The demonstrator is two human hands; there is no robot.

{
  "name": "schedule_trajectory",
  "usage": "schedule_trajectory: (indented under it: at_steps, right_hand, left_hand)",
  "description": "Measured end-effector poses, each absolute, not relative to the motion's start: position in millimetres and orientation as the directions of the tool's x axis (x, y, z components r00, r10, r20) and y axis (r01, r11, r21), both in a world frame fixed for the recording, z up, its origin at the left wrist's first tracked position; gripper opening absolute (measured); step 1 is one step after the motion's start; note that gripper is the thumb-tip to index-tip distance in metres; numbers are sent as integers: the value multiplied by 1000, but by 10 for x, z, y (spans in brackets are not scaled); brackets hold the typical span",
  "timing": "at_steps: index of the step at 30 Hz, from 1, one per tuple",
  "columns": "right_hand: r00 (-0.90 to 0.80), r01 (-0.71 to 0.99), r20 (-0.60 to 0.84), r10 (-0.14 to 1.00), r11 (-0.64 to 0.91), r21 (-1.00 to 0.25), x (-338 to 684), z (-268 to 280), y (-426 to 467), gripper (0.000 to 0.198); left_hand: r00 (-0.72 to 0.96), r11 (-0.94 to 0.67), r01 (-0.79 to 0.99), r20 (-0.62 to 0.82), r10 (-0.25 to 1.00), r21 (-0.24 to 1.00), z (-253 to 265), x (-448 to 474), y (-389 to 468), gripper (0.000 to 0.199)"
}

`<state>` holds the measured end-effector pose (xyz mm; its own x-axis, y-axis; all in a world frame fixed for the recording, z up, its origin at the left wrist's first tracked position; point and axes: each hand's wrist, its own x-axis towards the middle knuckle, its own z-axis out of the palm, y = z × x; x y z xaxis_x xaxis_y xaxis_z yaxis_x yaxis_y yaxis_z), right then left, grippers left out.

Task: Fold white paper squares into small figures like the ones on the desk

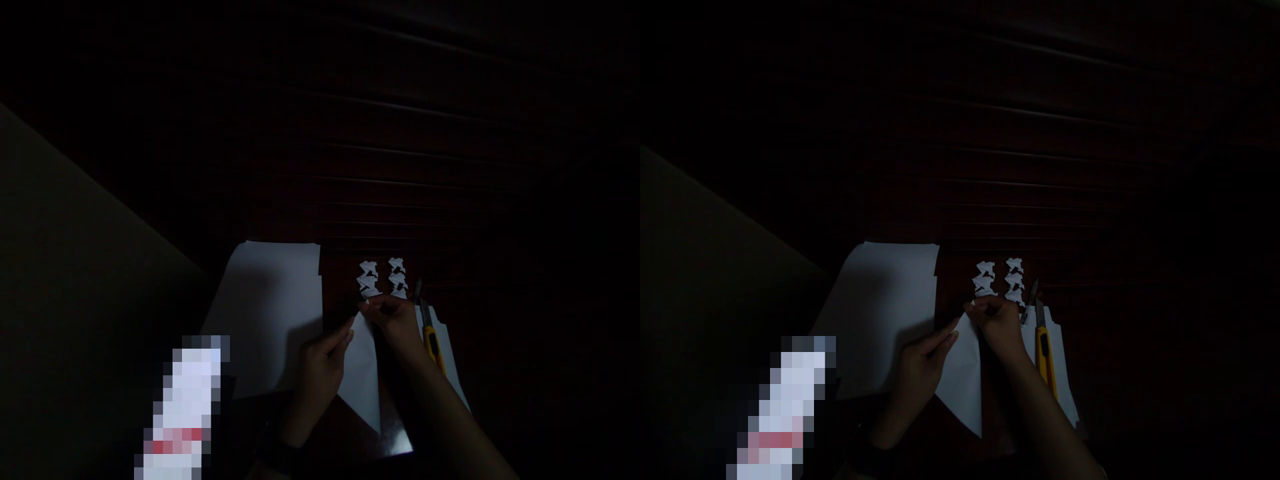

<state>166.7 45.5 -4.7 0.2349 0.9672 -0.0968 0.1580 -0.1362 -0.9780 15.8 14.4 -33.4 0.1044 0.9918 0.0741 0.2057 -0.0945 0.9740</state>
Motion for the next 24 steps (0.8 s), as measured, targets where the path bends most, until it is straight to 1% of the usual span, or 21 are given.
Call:
schedule_trajectory:
  at_steps: [7,13,17,20,24]
  right_hand:
    - [244,147,-97,965,-135,-980,1702,-90,464,20]
    - [218,92,-129,967,-152,-984,1716,-87,463,18]
    - [243,108,-110,964,-140,-984,1723,-81,462,15]
    - [265,90,-108,958,-136,-987,1733,-89,463,14]
    - [238,99,-111,965,-138,-985,1732,-104,463,18]
  left_hand:
    - [96,-74,187,57,994,980,-352,164,140,26]
    - [119,-56,174,36,992,983,-360,156,145,26]
    - [117,-45,172,25,993,984,-365,154,146,26]
    - [120,-36,176,15,993,984,-358,158,142,26]
    - [104,-21,175,2,995,984,-351,155,144,26]
